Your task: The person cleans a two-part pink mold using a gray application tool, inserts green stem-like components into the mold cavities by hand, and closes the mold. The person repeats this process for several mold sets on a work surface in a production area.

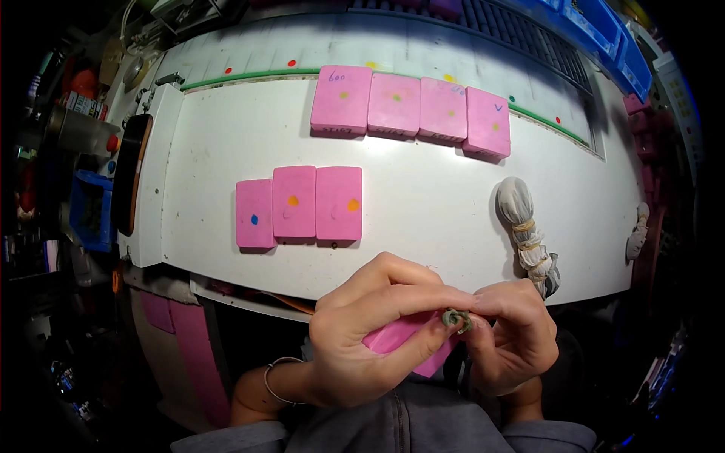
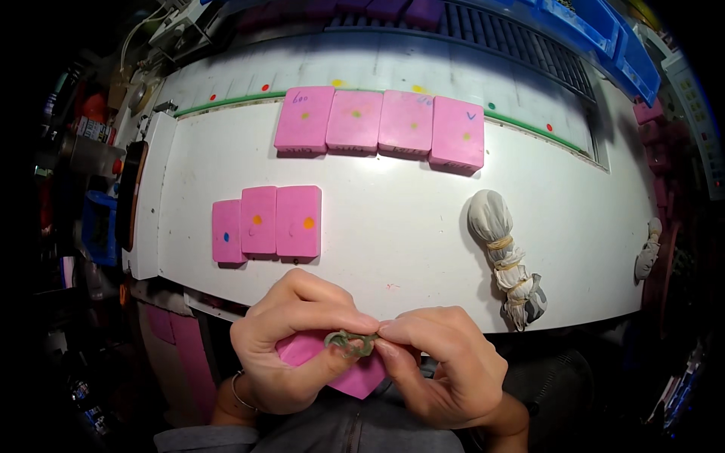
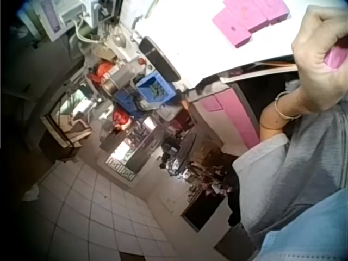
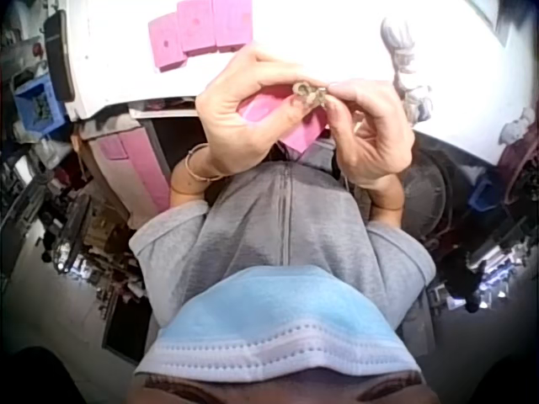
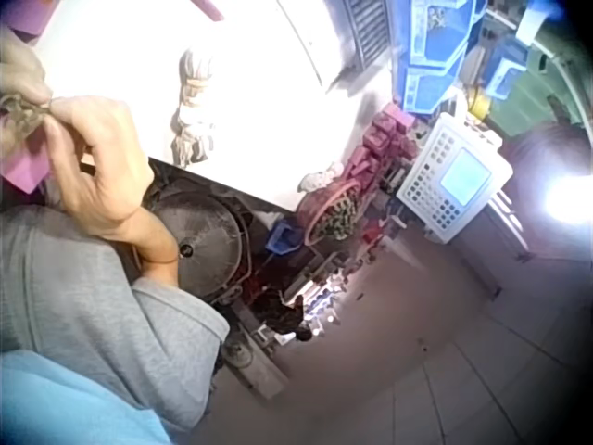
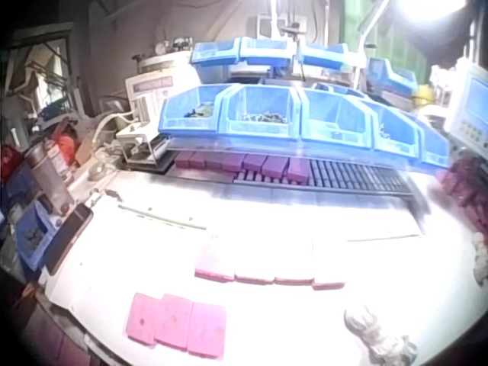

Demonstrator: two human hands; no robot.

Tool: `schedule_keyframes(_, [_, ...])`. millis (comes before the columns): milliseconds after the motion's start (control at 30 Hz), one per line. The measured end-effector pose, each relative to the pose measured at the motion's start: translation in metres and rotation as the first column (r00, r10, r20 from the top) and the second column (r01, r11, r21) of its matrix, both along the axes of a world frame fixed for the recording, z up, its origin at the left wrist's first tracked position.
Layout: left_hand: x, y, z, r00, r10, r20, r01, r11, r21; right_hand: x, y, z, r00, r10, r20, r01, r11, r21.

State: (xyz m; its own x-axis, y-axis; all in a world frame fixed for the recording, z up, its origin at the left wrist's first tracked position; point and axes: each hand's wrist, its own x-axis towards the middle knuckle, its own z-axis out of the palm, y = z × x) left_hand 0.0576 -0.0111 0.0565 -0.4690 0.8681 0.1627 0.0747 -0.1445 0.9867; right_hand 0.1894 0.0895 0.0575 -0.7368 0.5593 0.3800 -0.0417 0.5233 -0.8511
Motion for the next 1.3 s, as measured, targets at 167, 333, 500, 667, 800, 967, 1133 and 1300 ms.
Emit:
schedule_keyframes(167, [-0.001, 0.002, -0.003, 1.000, 0.007, 0.028, -0.007, 1.000, 0.002, -0.003, 0.001, -0.007, 1.000, 0.001, -0.015, -0.001, 1.000, 0.000])
schedule_keyframes(333, [-0.005, 0.001, 0.000, 0.997, -0.012, 0.074, 0.016, 0.998, -0.057, -0.006, 0.001, -0.006, 1.000, -0.005, -0.010, 0.005, 0.997, 0.074])
schedule_keyframes(500, [-0.005, 0.002, -0.007, 0.992, -0.021, 0.124, 0.029, 0.998, -0.061, -0.007, -0.001, -0.005, 0.996, -0.056, 0.064, 0.048, 0.992, 0.120])
schedule_keyframes(667, [-0.015, -0.002, -0.017, 0.988, -0.118, 0.095, 0.130, 0.983, -0.132, 0.001, 0.007, -0.010, 0.947, 0.291, 0.137, -0.111, 0.695, -0.710])
schedule_keyframes(800, [-0.017, -0.002, -0.024, 0.982, -0.166, 0.087, 0.179, 0.970, -0.163, 0.009, 0.019, -0.024, 0.889, 0.453, -0.072, -0.103, 0.044, -0.994])
schedule_keyframes(967, [-0.024, 0.000, -0.032, 0.997, -0.074, 0.014, 0.075, 0.967, -0.243, 0.007, 0.025, -0.028, 0.705, 0.548, 0.450, -0.002, 0.636, -0.772])
schedule_keyframes(1133, [-0.029, -0.001, -0.032, 0.999, -0.032, 0.007, 0.033, 0.981, -0.192, -0.028, 0.022, -0.001, 0.859, 0.397, 0.323, 0.023, 0.600, -0.800])
schedule_keyframes(1300, [-0.042, 0.003, -0.024, 0.989, 0.131, -0.074, -0.137, 0.988, -0.078, -0.059, 0.043, 0.014, 0.803, 0.480, 0.353, -0.142, 0.730, -0.668])
